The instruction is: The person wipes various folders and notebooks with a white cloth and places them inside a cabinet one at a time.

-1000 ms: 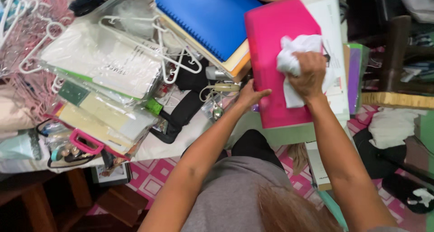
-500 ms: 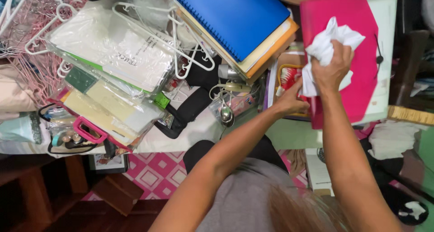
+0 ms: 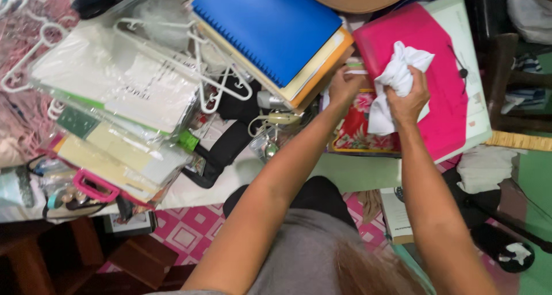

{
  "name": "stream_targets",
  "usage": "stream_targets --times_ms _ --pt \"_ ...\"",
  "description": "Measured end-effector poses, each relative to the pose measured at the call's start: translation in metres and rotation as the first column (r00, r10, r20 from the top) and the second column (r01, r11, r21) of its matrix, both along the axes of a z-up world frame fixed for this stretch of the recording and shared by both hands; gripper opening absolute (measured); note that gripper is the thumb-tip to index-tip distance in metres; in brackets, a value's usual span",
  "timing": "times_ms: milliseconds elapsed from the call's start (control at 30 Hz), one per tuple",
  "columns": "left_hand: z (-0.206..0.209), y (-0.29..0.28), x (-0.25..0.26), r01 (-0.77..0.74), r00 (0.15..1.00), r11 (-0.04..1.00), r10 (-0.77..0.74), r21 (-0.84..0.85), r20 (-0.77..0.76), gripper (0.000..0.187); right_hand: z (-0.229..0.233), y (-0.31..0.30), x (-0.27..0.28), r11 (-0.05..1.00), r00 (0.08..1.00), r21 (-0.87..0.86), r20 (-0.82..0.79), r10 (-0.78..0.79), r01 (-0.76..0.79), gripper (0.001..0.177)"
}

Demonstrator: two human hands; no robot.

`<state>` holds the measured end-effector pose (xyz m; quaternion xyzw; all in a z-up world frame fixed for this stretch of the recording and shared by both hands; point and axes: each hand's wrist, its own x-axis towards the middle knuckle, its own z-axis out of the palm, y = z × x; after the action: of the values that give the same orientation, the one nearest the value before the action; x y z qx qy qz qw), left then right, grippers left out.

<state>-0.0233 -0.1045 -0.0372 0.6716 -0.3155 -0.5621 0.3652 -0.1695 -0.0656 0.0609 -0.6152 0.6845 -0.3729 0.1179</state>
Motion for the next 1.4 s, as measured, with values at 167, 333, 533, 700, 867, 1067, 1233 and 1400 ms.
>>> stream_targets --times_ms 167,333,533,700,867,1067,1233,1400 --pt "-0.013 -0.045 -0.025 0.076 0.929 0.977 0.003 0.2 -0.37 0.073 -0.003 0.0 -0.004 0.999 0.993 0.022 0.109 -0.035 0.033 0.061" --pt "-0.004 -0.061 -0.048 0.133 0.945 0.894 0.017 0.428 -0.328 0.079 -0.001 0.003 -0.001 0.997 0.968 0.022 0.238 -0.08 0.077 0.056" --pt "0.017 -0.058 -0.064 0.013 0.946 0.918 0.118 0.397 -0.303 0.069 0.013 0.006 0.004 0.996 0.97 -0.02 0.23 -0.077 0.084 0.052" --pt "0.062 0.0 -0.035 -0.09 0.824 0.964 0.213 0.25 -0.524 0.06 0.02 0.058 0.017 0.989 0.989 -0.012 0.045 -0.143 0.144 0.052" --pt "0.105 0.045 0.033 -0.284 0.79 0.952 0.3 0.115 -0.535 0.056 0.011 0.148 -0.008 0.941 0.943 -0.066 0.045 -0.33 0.333 0.054" --pt "0.119 0.08 0.136 -0.297 0.67 0.955 0.231 0.03 -0.706 0.044 0.003 0.18 -0.026 0.915 0.818 0.178 0.41 -0.403 0.361 0.048" --pt "0.155 0.107 0.205 -0.347 0.695 0.937 0.231 -0.037 -0.681 0.041 -0.008 0.185 0.007 0.887 0.394 0.428 0.796 -0.461 0.173 0.049" --pt "0.169 0.144 0.257 -0.331 0.706 0.93 0.132 -0.159 -0.696 0.041 -0.025 0.207 0.022 0.858 -0.039 0.49 0.864 -0.501 -0.155 0.056"
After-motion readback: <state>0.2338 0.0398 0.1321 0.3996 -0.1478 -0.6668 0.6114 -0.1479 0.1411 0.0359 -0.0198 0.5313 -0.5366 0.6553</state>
